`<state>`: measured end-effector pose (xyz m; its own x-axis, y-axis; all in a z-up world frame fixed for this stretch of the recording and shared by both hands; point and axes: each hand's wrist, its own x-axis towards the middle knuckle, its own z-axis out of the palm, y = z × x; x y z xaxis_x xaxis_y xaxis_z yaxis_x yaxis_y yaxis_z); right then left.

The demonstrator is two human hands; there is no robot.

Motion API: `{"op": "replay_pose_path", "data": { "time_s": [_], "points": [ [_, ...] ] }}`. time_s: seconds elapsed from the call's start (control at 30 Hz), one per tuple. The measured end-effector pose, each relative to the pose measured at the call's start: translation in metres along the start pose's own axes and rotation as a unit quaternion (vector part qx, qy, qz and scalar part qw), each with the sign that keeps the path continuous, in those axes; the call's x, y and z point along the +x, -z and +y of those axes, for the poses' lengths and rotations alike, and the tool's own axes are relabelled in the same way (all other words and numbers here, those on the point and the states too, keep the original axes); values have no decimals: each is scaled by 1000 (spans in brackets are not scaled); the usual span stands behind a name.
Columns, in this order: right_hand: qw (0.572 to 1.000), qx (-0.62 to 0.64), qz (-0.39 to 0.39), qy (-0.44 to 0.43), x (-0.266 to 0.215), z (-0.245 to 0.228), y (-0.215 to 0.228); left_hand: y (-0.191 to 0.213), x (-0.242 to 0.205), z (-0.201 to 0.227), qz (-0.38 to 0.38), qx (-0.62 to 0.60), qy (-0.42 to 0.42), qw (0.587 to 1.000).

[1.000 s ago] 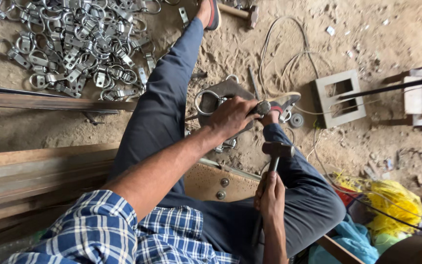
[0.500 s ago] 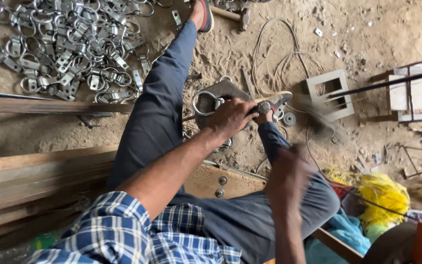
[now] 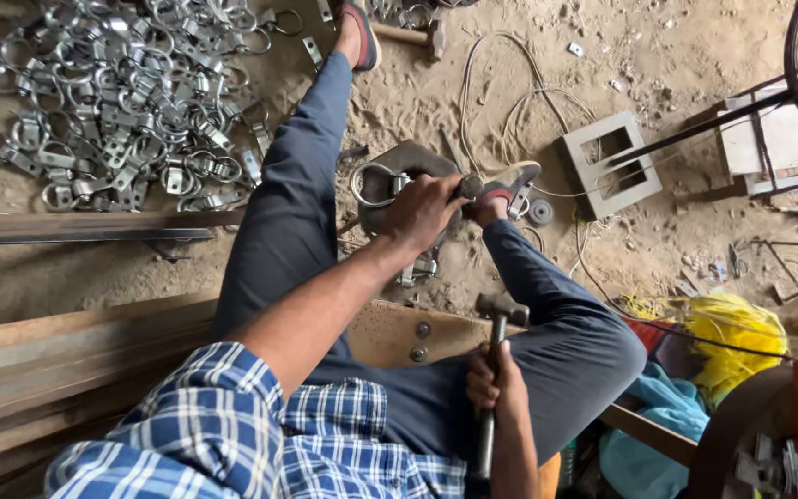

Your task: The person sits on the ground and uses a hammer to strike a metal part held in a vise. They repeatedly adjust the metal part and strike it to shape or assemble it.

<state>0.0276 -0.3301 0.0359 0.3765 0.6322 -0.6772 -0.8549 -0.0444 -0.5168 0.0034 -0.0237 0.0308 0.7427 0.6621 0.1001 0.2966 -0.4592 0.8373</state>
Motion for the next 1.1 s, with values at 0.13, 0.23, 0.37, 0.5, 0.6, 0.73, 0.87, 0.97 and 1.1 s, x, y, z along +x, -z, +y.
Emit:
{"op": "replay_pose_path", "data": {
  "time_s": [0.13, 0.23, 0.37, 0.5, 0.6, 0.73, 0.87, 0.97, 1.1],
  "points": [
    [997, 12, -40, 72, 9, 6, 14, 7, -36, 23, 70, -7, 10, 997],
    [989, 74, -104, 78, 9, 5, 7, 13, -102, 47, 145, -101, -15, 984],
    [954, 196, -227, -2, 6, -5, -8, 24, -171, 61, 74, -88, 57, 992],
    [960, 155, -233, 22, -17, -1, -20, 16, -183, 57, 140, -100, -49, 984],
    [971, 108, -204, 66, -41, 2, -32, 11, -188, 69, 138, -156, -22, 978],
    [972, 84, -187, 115, -88, 8, -45, 15, -207, 91, 198, -138, 2, 970],
    [976, 37, -147, 157, -130, 16, -64, 35, -245, 114, 159, -214, -31, 963],
    [978, -1, -112, 177, -147, 20, -84, 42, -250, 118, 126, -220, -2, 967],
    [962, -155, 35, 222, -172, 19, -126, 37, -251, 124, 148, -251, -96, 952]
  ]
}}
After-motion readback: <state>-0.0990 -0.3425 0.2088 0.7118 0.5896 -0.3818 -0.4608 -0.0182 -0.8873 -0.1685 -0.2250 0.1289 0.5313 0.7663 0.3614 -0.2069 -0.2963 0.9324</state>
